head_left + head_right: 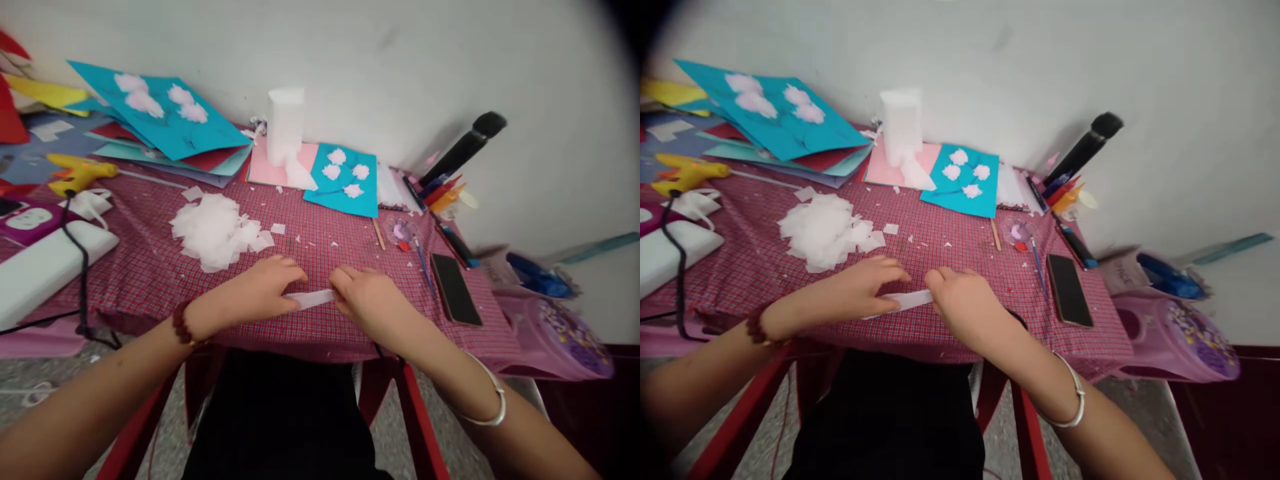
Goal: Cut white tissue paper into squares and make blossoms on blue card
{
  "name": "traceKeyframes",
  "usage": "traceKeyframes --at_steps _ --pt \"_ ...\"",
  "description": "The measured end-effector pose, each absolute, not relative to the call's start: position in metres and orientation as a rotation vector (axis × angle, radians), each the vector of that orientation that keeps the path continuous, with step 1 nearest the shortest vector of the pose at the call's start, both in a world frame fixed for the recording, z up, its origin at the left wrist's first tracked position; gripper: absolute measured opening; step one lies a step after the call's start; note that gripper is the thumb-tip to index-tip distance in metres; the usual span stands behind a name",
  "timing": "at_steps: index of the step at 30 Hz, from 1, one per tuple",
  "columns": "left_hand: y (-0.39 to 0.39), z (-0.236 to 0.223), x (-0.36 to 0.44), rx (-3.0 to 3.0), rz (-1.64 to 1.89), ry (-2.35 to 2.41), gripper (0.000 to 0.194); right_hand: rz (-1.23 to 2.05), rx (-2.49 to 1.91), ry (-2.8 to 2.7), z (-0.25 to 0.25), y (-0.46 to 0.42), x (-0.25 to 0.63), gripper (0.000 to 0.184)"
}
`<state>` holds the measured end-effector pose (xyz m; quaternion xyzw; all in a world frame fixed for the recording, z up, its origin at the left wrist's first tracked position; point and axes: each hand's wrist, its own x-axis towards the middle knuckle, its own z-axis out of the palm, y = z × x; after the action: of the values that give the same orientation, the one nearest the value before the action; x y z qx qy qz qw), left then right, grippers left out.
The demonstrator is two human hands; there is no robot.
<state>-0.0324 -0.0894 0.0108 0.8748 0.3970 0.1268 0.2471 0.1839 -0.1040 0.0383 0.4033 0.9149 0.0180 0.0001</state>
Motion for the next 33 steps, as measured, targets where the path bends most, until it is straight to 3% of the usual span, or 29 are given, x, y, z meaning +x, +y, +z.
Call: traceKeyframes --at_steps 2,5,9,14,16,19,28,33 --pt "-0.088 0.018 -0.026 2.302 0.265 1.042 0.011 0.110 1.229 2.900 0.048 -0.105 0.182 0.011" --pt "-0.095 0.023 -0.023 2.229 0.266 1.053 0.024 0.146 1.252 2.896 0.058 -0.103 0.178 0.010" --pt "-0.107 0.020 -0.033 1.828 0.439 1.052 0.029 -0.042 1.400 2.925 0.061 -0.099 0.185 0.014" --pt "-0.111 0.013 -0.053 0.676 1.141 0.904 0.010 -0.352 1.697 2.835 0.025 -0.119 0.235 0.027" --pt "-0.112 0.011 -0.058 0.436 1.331 0.822 0.017 -0.340 1.782 2.756 0.004 -0.131 0.258 0.033" --pt "-0.113 0.006 -0.061 0.316 1.393 0.810 0.025 -0.322 1.872 2.685 -0.018 -0.148 0.279 0.040" --pt "-0.129 0.000 -0.065 0.135 1.341 0.806 0.013 -0.443 1.934 2.577 -0.025 -0.161 0.289 0.058" --pt "-0.134 -0.008 -0.066 0.029 1.424 0.800 0.017 -0.827 1.969 2.489 -0.017 -0.151 0.305 0.066"
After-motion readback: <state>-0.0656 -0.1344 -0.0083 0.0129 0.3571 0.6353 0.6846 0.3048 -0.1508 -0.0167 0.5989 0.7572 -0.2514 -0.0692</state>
